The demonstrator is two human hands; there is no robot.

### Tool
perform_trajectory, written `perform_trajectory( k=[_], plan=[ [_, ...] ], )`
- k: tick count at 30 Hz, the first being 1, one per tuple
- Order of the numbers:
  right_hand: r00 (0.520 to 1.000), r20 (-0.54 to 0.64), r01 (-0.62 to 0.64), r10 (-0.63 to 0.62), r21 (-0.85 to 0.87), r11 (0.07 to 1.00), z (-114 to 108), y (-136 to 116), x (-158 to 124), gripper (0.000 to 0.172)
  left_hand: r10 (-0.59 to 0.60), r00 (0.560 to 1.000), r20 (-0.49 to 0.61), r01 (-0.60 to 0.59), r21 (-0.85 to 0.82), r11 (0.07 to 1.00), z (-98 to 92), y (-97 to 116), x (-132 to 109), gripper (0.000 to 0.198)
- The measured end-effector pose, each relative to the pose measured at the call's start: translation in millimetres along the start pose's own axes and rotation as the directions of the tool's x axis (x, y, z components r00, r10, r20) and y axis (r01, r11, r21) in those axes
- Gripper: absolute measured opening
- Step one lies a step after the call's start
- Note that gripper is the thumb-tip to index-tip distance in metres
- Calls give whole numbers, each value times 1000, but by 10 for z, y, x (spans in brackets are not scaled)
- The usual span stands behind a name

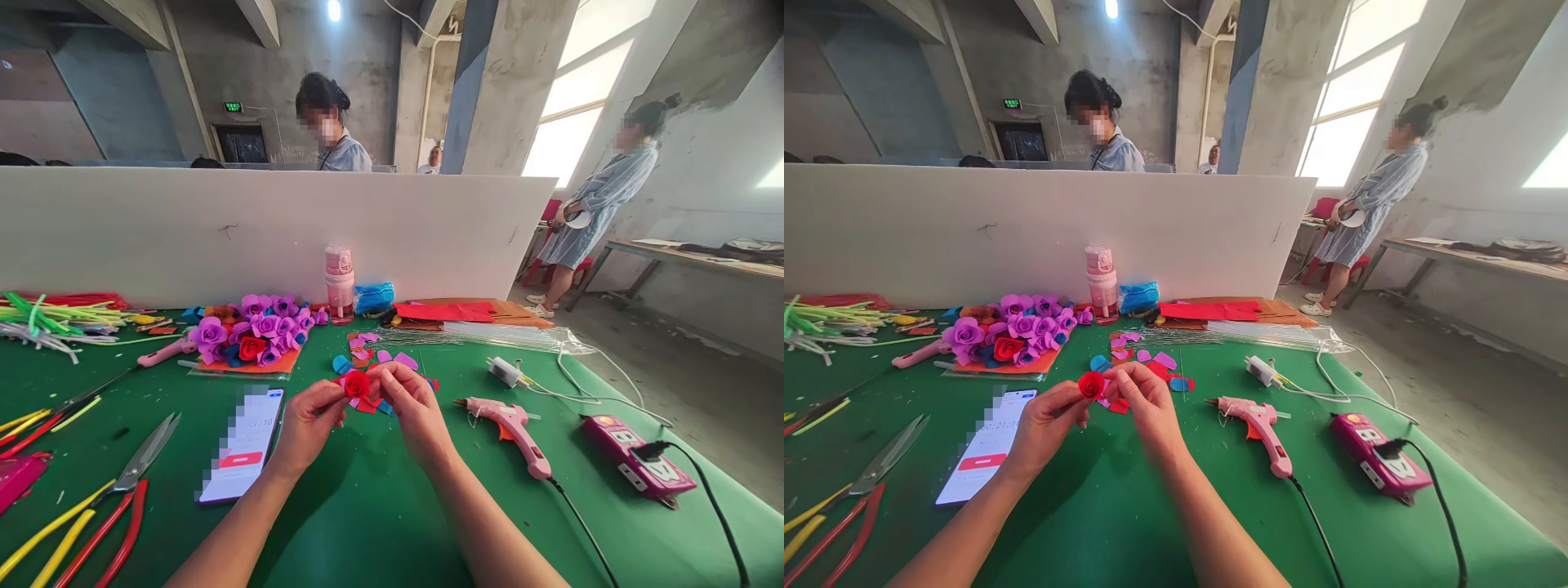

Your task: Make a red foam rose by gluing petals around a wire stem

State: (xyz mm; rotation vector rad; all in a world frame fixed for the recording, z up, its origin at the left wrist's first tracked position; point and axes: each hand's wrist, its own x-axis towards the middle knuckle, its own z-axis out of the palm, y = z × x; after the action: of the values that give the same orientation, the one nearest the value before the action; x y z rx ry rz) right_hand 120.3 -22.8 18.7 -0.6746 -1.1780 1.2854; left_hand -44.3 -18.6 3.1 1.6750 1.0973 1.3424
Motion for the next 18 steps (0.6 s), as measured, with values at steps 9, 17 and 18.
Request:
perform_trajectory(
  k=[9,17,18],
  plan=[
    [1000,3,-25,25,47,999,18,-2,5,27,1,1000,-27,-1,2,1000,-4,-26,4,15],
    [993,-110,-26,52,229,973,-35,-24,47,30,18,999,-44,-16,35,999,-21,-97,10,14],
    [991,-115,-36,61,210,977,-41,-19,52,31,35,999,-30,-33,58,998,-23,-80,7,14]
  ],
)
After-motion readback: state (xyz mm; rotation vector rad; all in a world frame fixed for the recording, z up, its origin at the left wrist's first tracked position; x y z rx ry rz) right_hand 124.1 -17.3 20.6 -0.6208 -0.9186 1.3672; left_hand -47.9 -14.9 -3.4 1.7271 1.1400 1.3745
